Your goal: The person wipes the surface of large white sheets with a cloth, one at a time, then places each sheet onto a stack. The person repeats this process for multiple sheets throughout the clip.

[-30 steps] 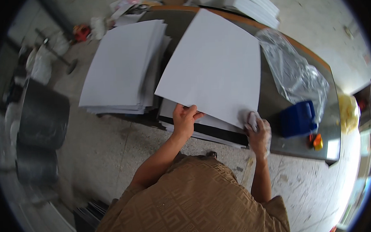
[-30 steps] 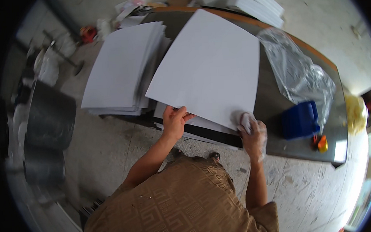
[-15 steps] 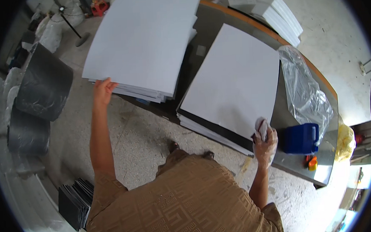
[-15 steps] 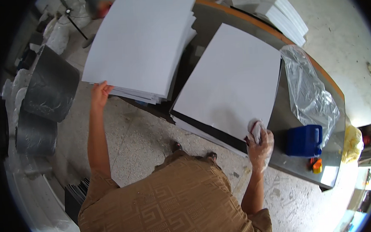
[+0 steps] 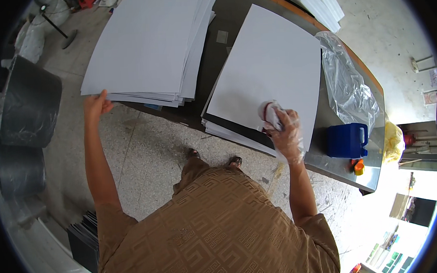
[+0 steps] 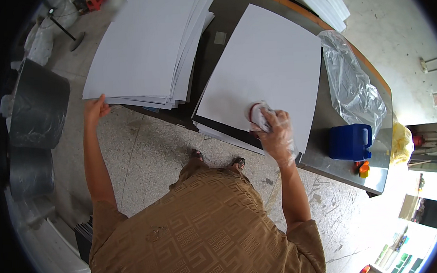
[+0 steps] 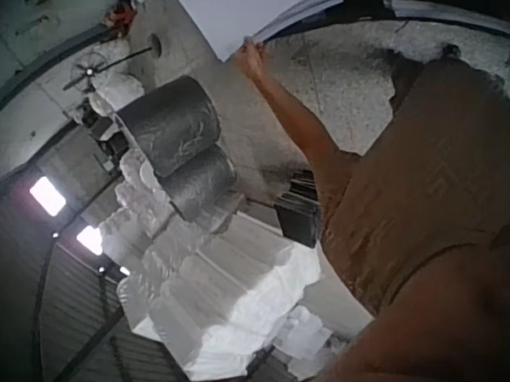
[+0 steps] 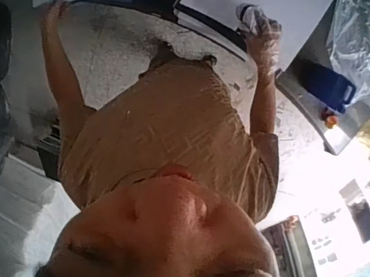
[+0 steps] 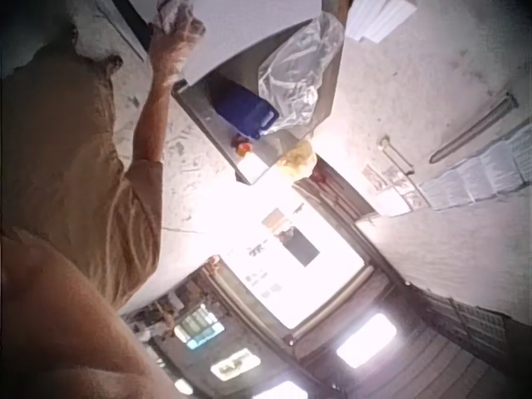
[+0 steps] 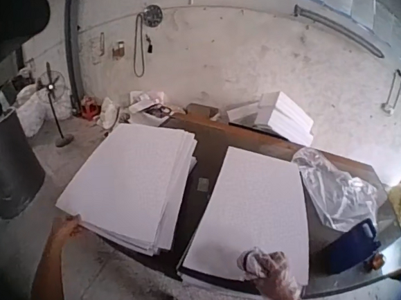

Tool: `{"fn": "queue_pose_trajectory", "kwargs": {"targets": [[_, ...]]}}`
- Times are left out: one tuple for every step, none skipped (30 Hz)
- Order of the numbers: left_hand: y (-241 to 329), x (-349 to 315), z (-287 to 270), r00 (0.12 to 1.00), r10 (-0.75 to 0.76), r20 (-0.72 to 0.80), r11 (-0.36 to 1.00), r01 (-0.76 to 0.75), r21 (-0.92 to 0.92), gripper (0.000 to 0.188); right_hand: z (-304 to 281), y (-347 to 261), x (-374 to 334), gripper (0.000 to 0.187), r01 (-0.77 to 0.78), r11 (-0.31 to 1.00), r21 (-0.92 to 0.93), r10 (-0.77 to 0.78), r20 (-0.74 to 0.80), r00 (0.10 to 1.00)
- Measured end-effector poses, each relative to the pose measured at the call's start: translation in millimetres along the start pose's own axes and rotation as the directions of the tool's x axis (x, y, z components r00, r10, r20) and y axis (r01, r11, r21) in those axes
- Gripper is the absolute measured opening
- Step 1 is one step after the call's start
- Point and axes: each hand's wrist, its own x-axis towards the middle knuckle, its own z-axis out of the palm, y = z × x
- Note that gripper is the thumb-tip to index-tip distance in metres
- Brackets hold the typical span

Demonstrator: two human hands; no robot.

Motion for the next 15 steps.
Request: {"fn": "queue_pose_trajectory", "kwargs": {"targets": [[-2, -12, 6, 0.978, 0.167, -0.127, 0.953, -0.127, 0.274, 0.014, 4, -9, 7, 0.054, 0.000, 1.000, -0.002, 0.000, 0.032, 1.000], [-6, -26, 14, 0.913, 0.357, -0.199, 0.819, -0.203, 0.537, 0.013, 7, -18, 14, 0.055, -0.025, 0.999, -0.026, 0.027, 0.092, 0.995], [-2, -58, 39, 0.760, 0.622, -0.191, 0.739, -0.488, 0.465, 0.010, 11, -25, 22, 0.054, -0.002, 1.000, -0.011, 0.003, 0.100, 0.995], [3, -101, 73, 0.533, 0.819, -0.212, 0.571, -0.724, 0.387, 0.008, 17, -32, 30, 0.053, 0.023, 1.000, 0.008, -0.024, 0.111, 0.994], [5, -137, 102, 0.397, 0.914, -0.076, 0.396, -0.841, 0.368, 0.006, 23, -38, 36, 0.052, 0.048, 0.999, 0.021, -0.051, 0.123, 0.991], [-1, -161, 129, 0.170, 0.980, 0.101, 0.131, -0.940, 0.314, 0.005, 30, -45, 43, 0.053, 0.079, 0.996, 0.039, -0.083, 0.135, 0.987], [-2, -190, 155, 0.068, 0.987, 0.144, 0.042, -0.984, 0.171, 0.010, 38, -52, 49, 0.053, 0.110, 0.992, 0.059, -0.118, 0.148, 0.982], [-3, -217, 180, 0.103, 0.977, 0.189, 0.092, -0.993, 0.069, 0.022, 46, -58, 56, 0.053, 0.145, 0.986, 0.082, -0.157, 0.161, 0.974], [-3, -233, 198, 0.087, 0.961, 0.264, 0.070, -0.995, 0.072, 0.029, 52, -61, 62, 0.053, 0.167, 0.981, 0.096, -0.179, 0.135, 0.974], [-4, -242, 211, 0.073, 0.939, 0.336, 0.051, -0.996, 0.072, 0.037, 60, -62, 66, 0.053, 0.190, 0.976, 0.108, -0.202, 0.113, 0.973], [-7, -245, 222, 0.100, 0.930, 0.353, 0.081, -0.994, 0.069, 0.039, 66, -63, 68, 0.053, 0.212, 0.970, 0.120, -0.224, 0.090, 0.970], [-11, -247, 232, 0.132, 0.920, 0.369, 0.114, -0.991, 0.069, 0.042, 73, -65, 70, 0.052, 0.198, 0.976, 0.093, -0.206, 0.091, 0.974], [-17, -246, 239, 0.163, 0.908, 0.386, 0.147, -0.987, 0.071, 0.044, 79, -66, 71, 0.051, 0.235, 0.969, 0.075, -0.242, 0.111, 0.964], [-25, -242, 246, 0.139, 0.919, 0.370, 0.116, -0.990, 0.083, 0.045, 85, -65, 72, 0.050, 0.271, 0.961, 0.059, -0.277, 0.133, 0.952], [-31, -238, 250, 0.112, 0.928, 0.357, 0.085, -0.992, 0.091, 0.046, 91, -64, 70, 0.048, 0.302, 0.952, 0.044, -0.305, 0.155, 0.940]]}}
